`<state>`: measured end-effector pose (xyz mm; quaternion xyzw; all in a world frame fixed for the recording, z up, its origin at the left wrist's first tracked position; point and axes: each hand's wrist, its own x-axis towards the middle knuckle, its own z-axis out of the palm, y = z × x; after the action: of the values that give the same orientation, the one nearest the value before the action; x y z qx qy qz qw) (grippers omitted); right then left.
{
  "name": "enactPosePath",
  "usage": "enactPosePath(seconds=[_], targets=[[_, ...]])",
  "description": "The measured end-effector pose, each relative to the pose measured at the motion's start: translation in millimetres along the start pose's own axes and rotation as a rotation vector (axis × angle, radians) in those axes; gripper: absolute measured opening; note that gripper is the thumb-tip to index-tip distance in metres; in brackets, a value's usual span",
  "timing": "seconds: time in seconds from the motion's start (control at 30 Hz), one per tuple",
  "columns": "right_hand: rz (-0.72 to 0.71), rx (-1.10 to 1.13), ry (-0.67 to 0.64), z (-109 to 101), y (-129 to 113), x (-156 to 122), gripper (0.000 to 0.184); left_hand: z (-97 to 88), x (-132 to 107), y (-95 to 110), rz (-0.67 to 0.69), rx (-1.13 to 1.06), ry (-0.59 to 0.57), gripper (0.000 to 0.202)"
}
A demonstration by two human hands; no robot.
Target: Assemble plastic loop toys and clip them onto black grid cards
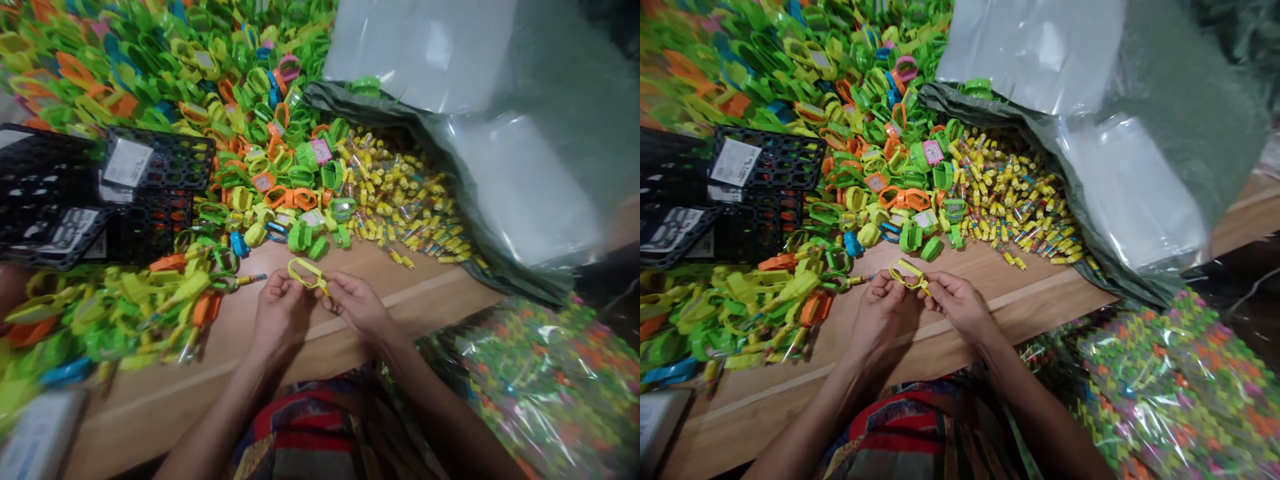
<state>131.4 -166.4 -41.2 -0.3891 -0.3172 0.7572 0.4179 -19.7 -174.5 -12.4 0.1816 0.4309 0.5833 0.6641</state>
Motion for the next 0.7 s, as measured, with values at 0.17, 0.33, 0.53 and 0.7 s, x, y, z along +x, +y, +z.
enactPosePath(seconds=[0.17, 0.33, 0.53, 0.7], targets=[[-0.026, -0.03, -0.04, -2.5, -0.2, -2.1, 0.037, 1.6, 0.7, -2.0, -0.03, -0.048, -0.004, 0.036], [-0.03, 0.011, -0.037, -1.9, 1.0, -4.3, 0.038, 3.6, 0.8, -1.1, -0.017, -0.031, -0.02, 0.037], [-0.002, 0.128, -0.014, 1.7, -1.1, -5.9, 0.038, 4.7, -0.1, -3.0, 0.041, 0.011, -0.006, 0.032], [-0.06, -0.034, 0.007, 0.9, -3.0, -3.2, 0.037, 5.6, -3.6, -4.2, 0.068, 0.092, -0.001, 0.028]])
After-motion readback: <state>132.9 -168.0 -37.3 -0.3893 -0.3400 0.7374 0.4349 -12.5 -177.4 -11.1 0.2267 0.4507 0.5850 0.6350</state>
